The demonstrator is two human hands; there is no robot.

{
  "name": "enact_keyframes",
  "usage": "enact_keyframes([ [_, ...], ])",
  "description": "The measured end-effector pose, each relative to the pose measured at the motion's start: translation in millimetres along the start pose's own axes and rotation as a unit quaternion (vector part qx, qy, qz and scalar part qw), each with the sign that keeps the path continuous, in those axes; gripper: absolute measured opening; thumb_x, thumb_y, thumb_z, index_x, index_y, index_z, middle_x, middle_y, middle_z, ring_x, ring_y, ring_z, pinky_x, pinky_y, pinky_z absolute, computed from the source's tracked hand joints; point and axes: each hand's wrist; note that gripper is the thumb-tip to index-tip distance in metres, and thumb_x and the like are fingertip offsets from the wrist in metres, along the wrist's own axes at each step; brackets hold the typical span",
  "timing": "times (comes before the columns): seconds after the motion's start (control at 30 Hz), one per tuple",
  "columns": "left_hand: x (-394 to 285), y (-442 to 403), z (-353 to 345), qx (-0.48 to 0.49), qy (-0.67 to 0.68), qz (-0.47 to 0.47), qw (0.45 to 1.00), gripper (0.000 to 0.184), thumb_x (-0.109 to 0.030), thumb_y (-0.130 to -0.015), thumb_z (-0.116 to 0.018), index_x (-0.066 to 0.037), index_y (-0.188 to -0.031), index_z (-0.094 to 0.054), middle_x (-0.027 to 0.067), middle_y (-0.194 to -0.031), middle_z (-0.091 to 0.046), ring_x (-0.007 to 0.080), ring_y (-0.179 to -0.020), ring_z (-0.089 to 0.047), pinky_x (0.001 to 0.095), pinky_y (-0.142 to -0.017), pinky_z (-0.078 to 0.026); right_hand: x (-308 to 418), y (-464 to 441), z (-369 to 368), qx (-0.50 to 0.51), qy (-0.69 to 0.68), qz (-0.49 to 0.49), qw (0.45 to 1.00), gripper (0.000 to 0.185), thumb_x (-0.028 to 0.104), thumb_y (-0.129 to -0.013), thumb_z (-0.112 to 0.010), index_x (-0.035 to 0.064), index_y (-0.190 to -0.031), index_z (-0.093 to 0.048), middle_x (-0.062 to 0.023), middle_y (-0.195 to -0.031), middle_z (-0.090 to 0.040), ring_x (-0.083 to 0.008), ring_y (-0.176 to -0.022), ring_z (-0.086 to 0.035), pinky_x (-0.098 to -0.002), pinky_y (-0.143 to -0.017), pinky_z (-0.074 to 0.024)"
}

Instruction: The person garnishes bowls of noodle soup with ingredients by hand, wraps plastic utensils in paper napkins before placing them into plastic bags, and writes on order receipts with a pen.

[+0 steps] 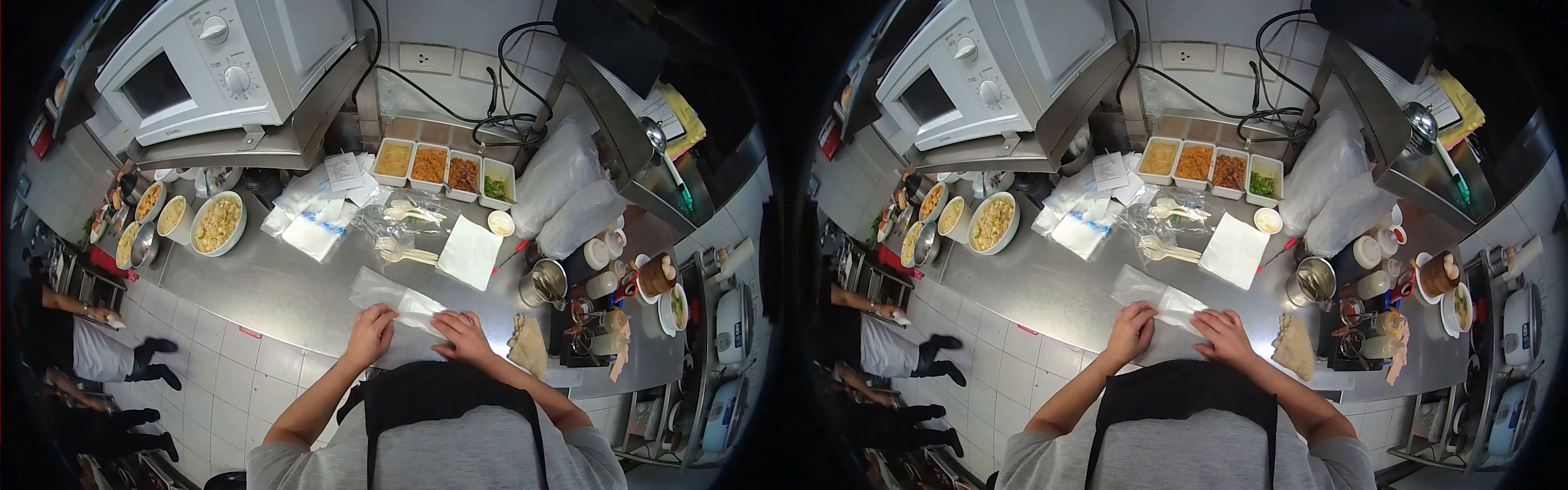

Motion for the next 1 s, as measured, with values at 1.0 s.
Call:
enact_keyframes([
  [1.0,-0.9,-2.1,59.7,-0.213,0.060,0.094,0.971,0.022,0.010,-0.073,-0.053,-0.003,-0.087,-0.064,0.0124,-0.096,-0.059,0.0279,-0.089,-0.059,0.0342,-0.078,-0.046,-84.3,-63.5,107.5,0.045,-0.291,-0.232,0.927,0.029,0.004,-0.081,-0.064,0.0055,-0.109,-0.059,-0.0007,-0.087,-0.063,-0.0126,-0.073,-0.059,-0.0263,-0.064,-0.0474],
])
Point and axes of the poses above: each hand's wrist, its own y-axis away from the middle knuckle, its own z-axis out of the back of the hand, x = y × z
